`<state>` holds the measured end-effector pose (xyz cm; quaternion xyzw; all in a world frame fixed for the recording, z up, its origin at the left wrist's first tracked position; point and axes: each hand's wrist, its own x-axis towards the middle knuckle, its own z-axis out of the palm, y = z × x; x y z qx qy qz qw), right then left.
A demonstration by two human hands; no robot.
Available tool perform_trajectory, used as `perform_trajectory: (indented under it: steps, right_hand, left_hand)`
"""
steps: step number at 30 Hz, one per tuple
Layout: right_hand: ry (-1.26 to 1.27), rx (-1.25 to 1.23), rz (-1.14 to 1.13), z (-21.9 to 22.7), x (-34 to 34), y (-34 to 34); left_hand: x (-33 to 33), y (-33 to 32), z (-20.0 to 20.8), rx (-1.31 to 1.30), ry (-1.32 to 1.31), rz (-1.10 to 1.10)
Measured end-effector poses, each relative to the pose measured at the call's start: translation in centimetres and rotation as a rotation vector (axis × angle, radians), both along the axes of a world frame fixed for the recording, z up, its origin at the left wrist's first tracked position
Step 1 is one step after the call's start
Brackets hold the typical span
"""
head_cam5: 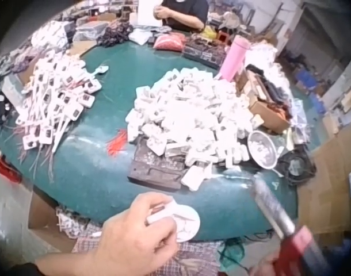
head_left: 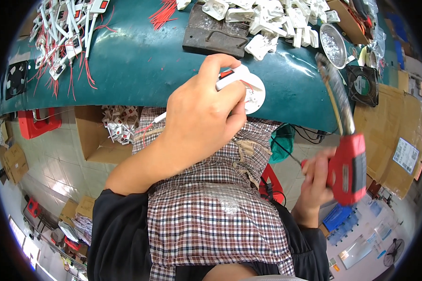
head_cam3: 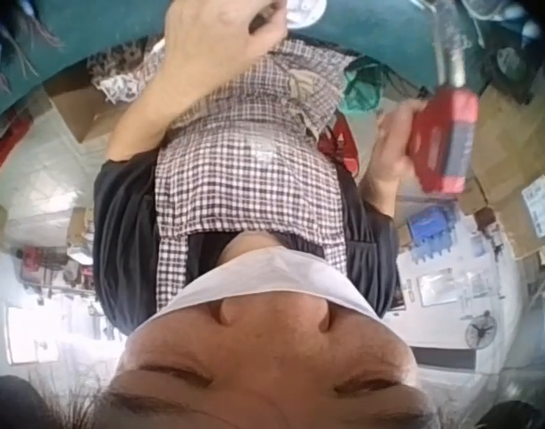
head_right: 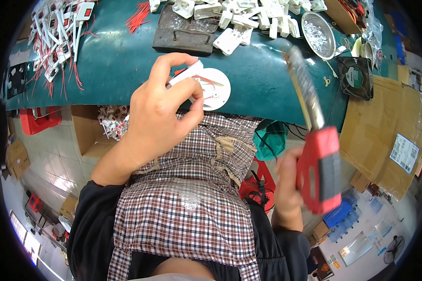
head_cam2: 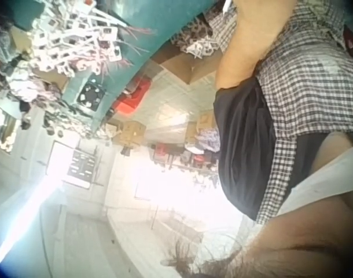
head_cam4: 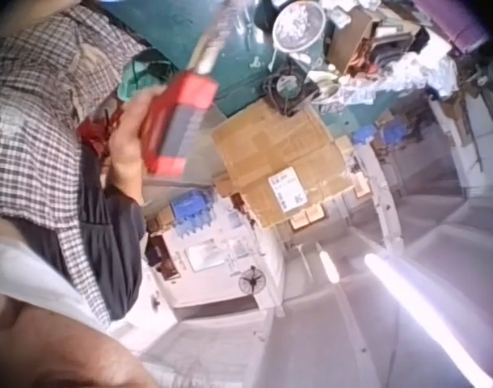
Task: Soldering wires onto small white plastic housings for lighting components at an assembly station.
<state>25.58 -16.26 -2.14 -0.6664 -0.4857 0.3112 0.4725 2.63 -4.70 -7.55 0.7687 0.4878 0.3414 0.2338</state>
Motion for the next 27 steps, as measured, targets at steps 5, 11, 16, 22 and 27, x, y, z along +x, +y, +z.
perform_trajectory:
  steps: [5,11,16,22,27]
  right_hand:
    - [-0.129,0.251,-0.113,-5.0,0.4,8.5]
    - [-0.875,0.45,-0.078,-9.9,2.4,17.2]
    - [-0.878,0.358,-0.139,-12.0,2.8,19.7]
    - [-0.254,0.295,-0.104,-11.6,2.9,17.0]
    - [-0.059,0.212,-0.02,-10.6,2.8,14.0]
  left_hand:
    - [-0.3,0.0,0.3,-0.002,0.003,-0.012]
    - [-0.9,-0.2,0.7,-0.121,-0.025,-0.072]
    - [-0.4,-0.1,0.6,-0.107,0.003,-0.087]
    - [-0.6,-0.5,1.0,-0.132,-0.155,-0.006]
    - [-2.5,0.2,2.6,-0.22,-0.235,-0.003]
